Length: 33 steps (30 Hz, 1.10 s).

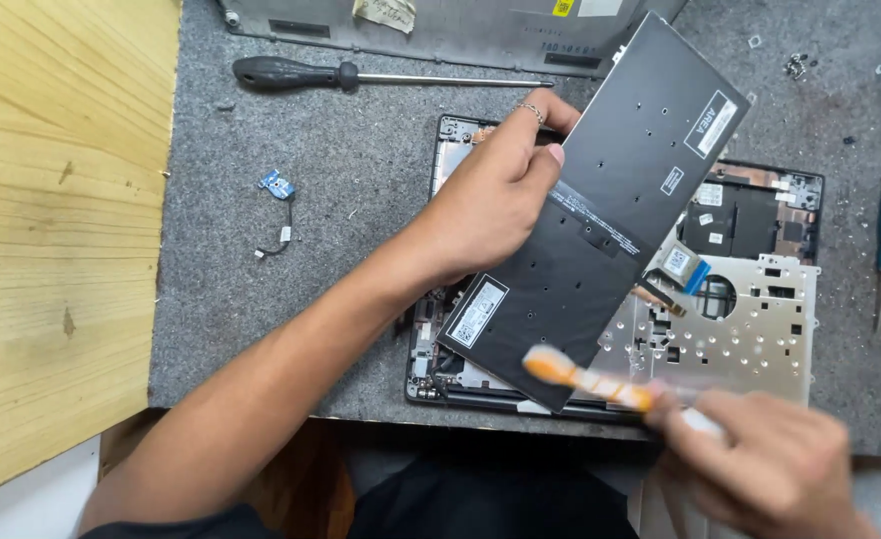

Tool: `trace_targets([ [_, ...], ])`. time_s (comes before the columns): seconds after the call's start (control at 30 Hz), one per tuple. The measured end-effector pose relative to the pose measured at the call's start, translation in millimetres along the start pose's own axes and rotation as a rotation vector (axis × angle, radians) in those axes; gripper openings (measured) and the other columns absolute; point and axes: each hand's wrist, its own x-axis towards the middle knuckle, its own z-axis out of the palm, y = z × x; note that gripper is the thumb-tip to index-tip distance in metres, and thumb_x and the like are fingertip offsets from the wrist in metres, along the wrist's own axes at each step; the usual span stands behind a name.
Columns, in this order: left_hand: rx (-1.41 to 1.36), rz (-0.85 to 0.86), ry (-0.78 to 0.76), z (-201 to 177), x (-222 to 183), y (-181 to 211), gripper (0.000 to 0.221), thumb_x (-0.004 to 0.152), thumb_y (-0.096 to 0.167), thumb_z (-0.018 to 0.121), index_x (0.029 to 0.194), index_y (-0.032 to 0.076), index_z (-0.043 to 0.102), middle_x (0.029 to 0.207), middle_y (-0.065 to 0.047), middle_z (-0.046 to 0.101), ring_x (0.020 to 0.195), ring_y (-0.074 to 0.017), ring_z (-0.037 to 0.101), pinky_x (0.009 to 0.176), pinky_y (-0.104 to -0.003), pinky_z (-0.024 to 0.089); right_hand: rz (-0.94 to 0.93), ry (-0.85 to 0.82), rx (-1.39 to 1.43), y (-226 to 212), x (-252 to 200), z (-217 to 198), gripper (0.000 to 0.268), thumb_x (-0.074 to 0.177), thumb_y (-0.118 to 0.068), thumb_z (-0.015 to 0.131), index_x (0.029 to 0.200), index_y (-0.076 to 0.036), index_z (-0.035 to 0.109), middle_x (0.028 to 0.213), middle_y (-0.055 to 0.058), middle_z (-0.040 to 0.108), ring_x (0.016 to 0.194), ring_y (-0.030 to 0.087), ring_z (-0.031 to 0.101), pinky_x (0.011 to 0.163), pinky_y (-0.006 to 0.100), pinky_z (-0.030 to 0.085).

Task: Disassembling a laptop keyboard and cleaning the internal metal plates and components using a toothbrush.

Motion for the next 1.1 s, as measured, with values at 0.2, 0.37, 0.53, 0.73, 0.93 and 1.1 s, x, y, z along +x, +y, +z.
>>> trace_targets([
  [0.2,0.001,-0.036,-0.043,-3.5,1.0,9.1,0.017,0.110,0.011,0.037,0.119,0.015,0.050,0.061,0.010,0.028,0.052,-0.0046,0.025,0.046,-0.026,0.023,0.255,-0.092,-0.183,28.0,21.2,-18.9,0.033,0.093,-0.014,0.083,0.125,-0.008,0.078,0.070,-0.001,0.070,0.045,0.011,0.052,0.044,0.034,0.047],
  [0.37,0.028,-0.053,-0.001,-1.8,1.8,8.6,0.017,0.108,0.014,0.039,0.116,0.018,0.054,0.057,0.010,0.030,0.051,-0.0053,0.027,0.050,-0.028,0.027,0.010,0.020,-0.043,8.5,5.0,-4.8,0.022,0.095,-0.017,0.065,0.115,-0.018,0.075,0.070,0.001,0.063,0.043,0.013,0.047,0.042,0.033,0.041],
  [0.53,0.021,-0.024,-0.043,-2.1,0.7,10.4,0.017,0.110,0.011,0.038,0.120,0.016,0.050,0.063,0.010,0.030,0.052,-0.0047,0.026,0.046,-0.026,0.023,0.175,-0.010,-0.141,8.1,19.2,-17.8,0.019,0.096,-0.013,0.077,0.114,-0.007,0.077,0.066,0.002,0.057,0.049,0.018,0.047,0.047,0.039,0.043],
  [0.73,0.045,-0.033,-0.024,1.3,0.8,6.9,0.017,0.109,0.013,0.039,0.117,0.018,0.053,0.062,0.010,0.030,0.054,-0.0043,0.027,0.051,-0.027,0.025,0.168,0.037,-0.175,20.3,-1.1,-12.2,0.029,0.098,-0.017,0.079,0.127,-0.018,0.075,0.058,-0.002,0.047,0.044,0.015,0.034,0.042,0.039,0.035],
  [0.93,0.012,-0.063,-0.012,-0.3,2.6,10.3,0.018,0.107,0.014,0.038,0.114,0.017,0.054,0.062,0.009,0.037,0.052,-0.0045,0.031,0.048,-0.026,0.028,0.112,-0.120,-0.108,-20.1,10.8,-9.6,0.012,0.094,-0.019,0.068,0.106,-0.020,0.073,0.054,-0.001,0.043,0.038,0.013,0.037,0.042,0.032,0.032],
  [1.1,0.008,-0.052,-0.029,-1.1,1.8,10.9,0.019,0.108,0.013,0.037,0.116,0.016,0.054,0.060,0.009,0.036,0.051,-0.0045,0.030,0.048,-0.026,0.027,0.100,-0.110,0.042,-16.8,9.2,-20.6,0.044,0.089,-0.028,0.073,0.132,-0.026,0.066,0.059,-0.001,0.052,0.041,0.011,0.044,0.046,0.035,0.041],
])
